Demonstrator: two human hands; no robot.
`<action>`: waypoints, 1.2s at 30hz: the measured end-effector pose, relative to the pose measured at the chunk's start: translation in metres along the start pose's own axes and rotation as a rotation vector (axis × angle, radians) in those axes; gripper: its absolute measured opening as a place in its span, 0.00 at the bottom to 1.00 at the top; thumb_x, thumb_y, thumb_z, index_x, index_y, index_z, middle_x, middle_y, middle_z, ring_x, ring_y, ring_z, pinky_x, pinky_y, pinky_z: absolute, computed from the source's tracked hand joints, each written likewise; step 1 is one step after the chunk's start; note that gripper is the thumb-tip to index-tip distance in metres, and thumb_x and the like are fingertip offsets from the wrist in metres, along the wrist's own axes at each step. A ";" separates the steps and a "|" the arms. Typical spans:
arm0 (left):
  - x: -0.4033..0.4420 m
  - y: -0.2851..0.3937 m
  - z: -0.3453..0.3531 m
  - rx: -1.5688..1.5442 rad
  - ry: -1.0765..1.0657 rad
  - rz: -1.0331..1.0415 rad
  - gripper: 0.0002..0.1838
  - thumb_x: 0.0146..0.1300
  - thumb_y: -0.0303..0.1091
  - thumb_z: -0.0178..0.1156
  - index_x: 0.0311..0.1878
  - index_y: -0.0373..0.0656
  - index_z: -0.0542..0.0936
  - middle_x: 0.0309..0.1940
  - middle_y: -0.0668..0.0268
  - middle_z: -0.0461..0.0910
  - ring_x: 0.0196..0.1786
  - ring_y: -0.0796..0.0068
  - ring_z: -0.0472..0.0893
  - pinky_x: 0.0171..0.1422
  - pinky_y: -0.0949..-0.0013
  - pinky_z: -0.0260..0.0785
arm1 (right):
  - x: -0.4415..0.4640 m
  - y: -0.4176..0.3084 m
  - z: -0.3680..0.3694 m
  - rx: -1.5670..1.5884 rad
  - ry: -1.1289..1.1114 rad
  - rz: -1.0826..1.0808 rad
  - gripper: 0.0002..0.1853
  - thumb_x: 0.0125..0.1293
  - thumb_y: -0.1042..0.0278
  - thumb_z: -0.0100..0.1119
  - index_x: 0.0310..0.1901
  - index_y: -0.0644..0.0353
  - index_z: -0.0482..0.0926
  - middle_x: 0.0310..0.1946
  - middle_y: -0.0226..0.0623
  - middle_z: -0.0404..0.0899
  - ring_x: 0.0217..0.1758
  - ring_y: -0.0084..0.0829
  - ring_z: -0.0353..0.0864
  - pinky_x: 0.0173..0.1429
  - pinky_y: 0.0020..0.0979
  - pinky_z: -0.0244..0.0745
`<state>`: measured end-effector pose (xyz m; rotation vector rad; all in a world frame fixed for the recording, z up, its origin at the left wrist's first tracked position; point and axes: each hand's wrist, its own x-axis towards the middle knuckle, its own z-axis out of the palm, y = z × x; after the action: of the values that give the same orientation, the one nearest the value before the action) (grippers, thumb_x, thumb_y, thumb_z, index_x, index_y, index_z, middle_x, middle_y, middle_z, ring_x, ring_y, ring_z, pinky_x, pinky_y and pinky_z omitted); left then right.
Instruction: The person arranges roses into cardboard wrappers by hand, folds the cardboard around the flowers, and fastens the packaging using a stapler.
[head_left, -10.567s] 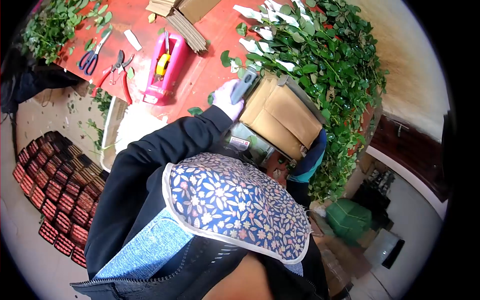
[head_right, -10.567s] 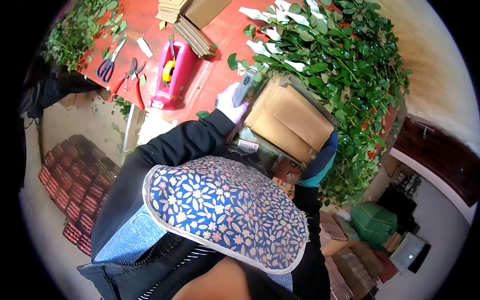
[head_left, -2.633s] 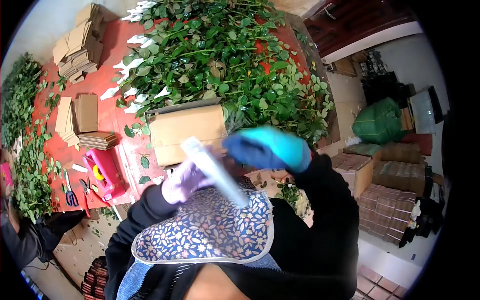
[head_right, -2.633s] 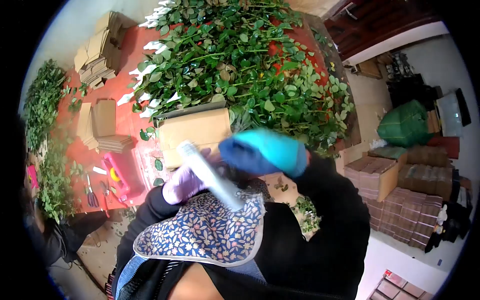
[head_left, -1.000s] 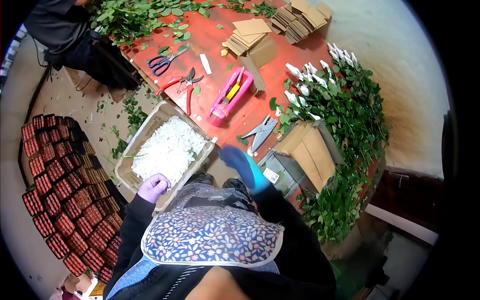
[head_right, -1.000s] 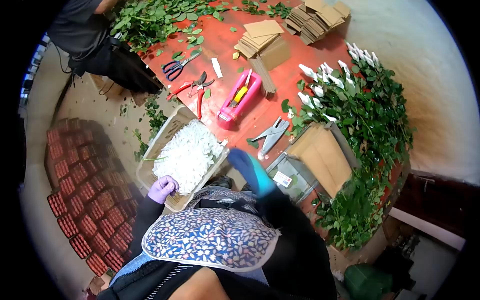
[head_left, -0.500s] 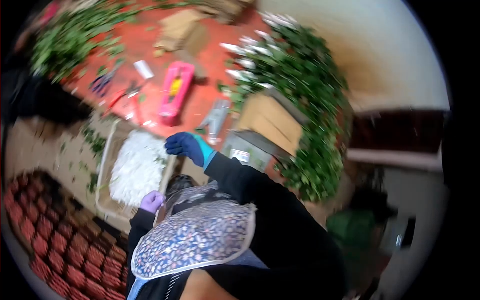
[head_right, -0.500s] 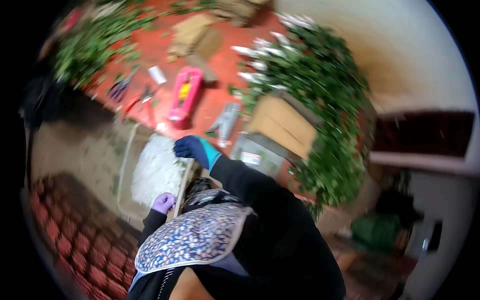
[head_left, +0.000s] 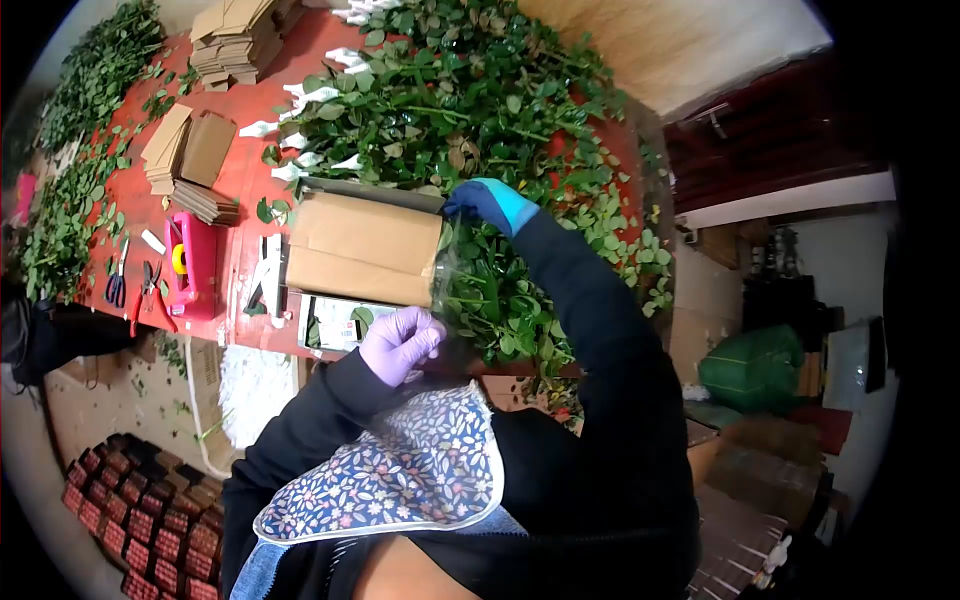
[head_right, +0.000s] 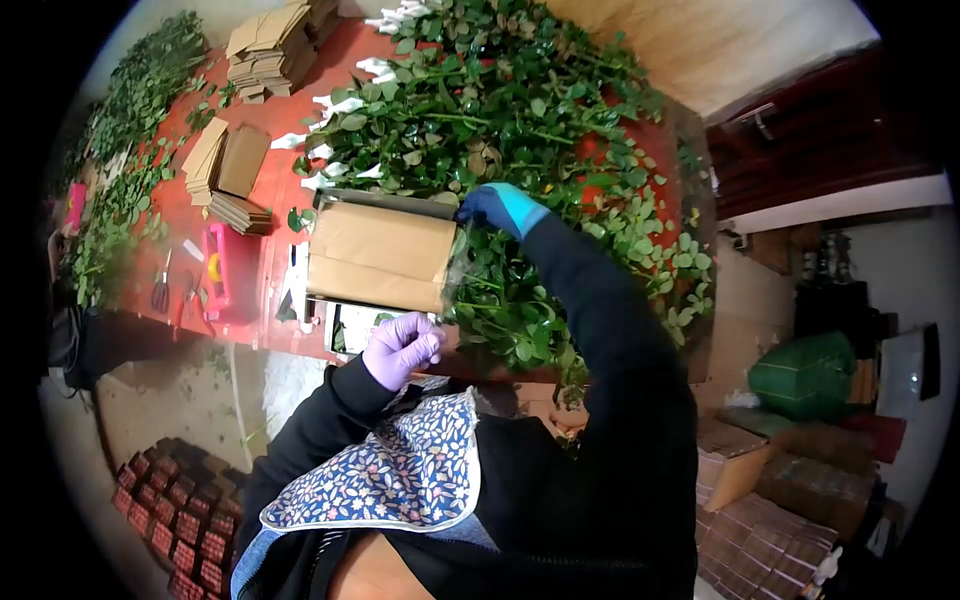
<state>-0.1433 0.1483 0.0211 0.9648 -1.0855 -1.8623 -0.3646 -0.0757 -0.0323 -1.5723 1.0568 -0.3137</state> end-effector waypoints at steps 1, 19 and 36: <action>0.005 -0.008 0.006 -0.006 0.054 -0.011 0.10 0.73 0.37 0.56 0.38 0.41 0.77 0.27 0.72 0.77 0.28 0.87 0.71 0.34 0.81 0.65 | 0.016 0.022 0.000 -0.120 -0.028 -0.065 0.14 0.70 0.66 0.48 0.42 0.61 0.84 0.38 0.36 0.85 0.38 0.28 0.83 0.44 0.28 0.76; 0.006 -0.070 0.040 -0.264 0.309 -0.211 0.09 0.72 0.36 0.57 0.41 0.39 0.78 0.26 0.70 0.79 0.26 0.86 0.73 0.32 0.81 0.66 | 0.036 0.022 0.010 -0.763 -0.583 0.031 0.25 0.74 0.47 0.37 0.53 0.58 0.77 0.37 0.38 0.82 0.39 0.31 0.76 0.48 0.35 0.69; 0.003 -0.063 0.038 0.057 0.441 0.143 0.09 0.72 0.34 0.55 0.40 0.39 0.77 0.28 0.75 0.75 0.29 0.86 0.70 0.35 0.78 0.65 | -0.146 0.005 0.123 -1.029 -0.545 -0.665 0.15 0.57 0.67 0.53 0.47 0.50 0.75 0.38 0.32 0.78 0.34 0.32 0.81 0.37 0.33 0.74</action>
<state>-0.1920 0.1806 -0.0230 1.2259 -0.9127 -1.4195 -0.3621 0.1149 -0.0251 -2.7133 0.1828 0.2869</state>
